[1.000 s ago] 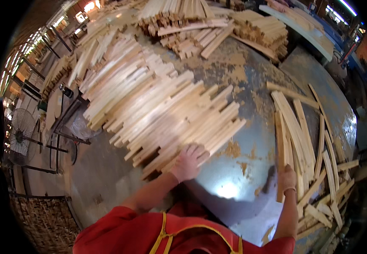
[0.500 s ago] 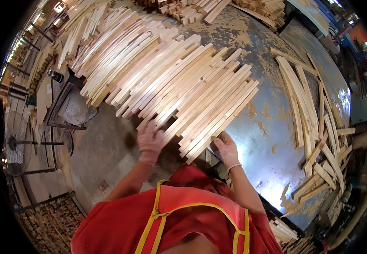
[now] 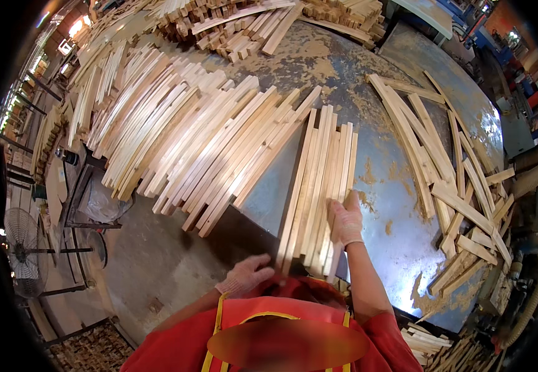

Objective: The person sorts and stacks wooden planks on a metal workbench in a workshop. They pick up planks from a disorganized pile, align them, and place them into a neat stack. The person occasionally moves to the floor to gather more planks and returns to the table to continue stacking.

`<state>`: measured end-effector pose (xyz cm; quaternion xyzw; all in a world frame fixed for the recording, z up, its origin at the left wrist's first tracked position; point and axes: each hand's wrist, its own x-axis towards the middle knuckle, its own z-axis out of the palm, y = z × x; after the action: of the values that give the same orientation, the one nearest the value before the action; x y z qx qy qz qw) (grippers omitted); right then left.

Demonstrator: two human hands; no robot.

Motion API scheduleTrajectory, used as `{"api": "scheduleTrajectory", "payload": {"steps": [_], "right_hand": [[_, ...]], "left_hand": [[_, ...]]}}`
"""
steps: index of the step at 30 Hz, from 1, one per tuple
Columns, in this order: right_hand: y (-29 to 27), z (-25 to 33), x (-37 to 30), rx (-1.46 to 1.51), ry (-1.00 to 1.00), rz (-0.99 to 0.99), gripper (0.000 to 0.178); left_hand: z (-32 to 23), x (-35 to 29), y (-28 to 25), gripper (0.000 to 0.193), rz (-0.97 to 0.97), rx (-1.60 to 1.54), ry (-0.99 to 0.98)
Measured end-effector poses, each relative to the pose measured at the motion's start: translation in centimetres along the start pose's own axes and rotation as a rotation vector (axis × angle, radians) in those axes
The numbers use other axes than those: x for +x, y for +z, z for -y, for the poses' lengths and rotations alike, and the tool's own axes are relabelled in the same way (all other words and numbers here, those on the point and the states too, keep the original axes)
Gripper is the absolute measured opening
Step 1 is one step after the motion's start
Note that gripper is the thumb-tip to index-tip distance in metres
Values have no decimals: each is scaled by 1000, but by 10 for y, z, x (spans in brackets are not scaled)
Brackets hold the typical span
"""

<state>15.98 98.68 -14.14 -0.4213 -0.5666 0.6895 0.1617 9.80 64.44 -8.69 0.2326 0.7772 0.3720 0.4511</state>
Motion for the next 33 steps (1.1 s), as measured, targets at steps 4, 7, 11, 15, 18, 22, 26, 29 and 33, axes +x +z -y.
{"api": "scheduleTrajectory", "payload": {"steps": [4, 7, 11, 15, 18, 22, 26, 29, 33], "right_hand": [[-40, 3, 26, -100, -34, -19, 79], [-48, 47, 41, -463, -15, 151, 73], [-54, 37, 63, -487, 9, 122, 63], [-79, 25, 70, -96, 116, 95, 58], [-87, 49, 57, 215, 82, 110, 61], [-75, 157, 16, 76, -327, 53, 68], [-64, 227, -12, 139, -654, -63, 69], [-39, 243, -31, 47, -679, -110, 70], [-76, 104, -13, -456, -557, -232, 67]], "left_hand": [[-71, 101, -33, 59, -222, 108, -90], [-98, 184, -28, 82, -334, 235, -185], [-146, 237, 25, 101, -297, 572, -188], [-170, 242, 45, 105, -250, 304, -150], [-198, 230, 41, 97, -302, 246, -22], [-269, 191, 3, 98, -498, 158, 413], [-313, 162, -42, 96, -753, 116, 996], [-306, 142, -66, 94, -733, 89, 1053], [-210, 166, -71, 82, -585, 517, 747]]}}
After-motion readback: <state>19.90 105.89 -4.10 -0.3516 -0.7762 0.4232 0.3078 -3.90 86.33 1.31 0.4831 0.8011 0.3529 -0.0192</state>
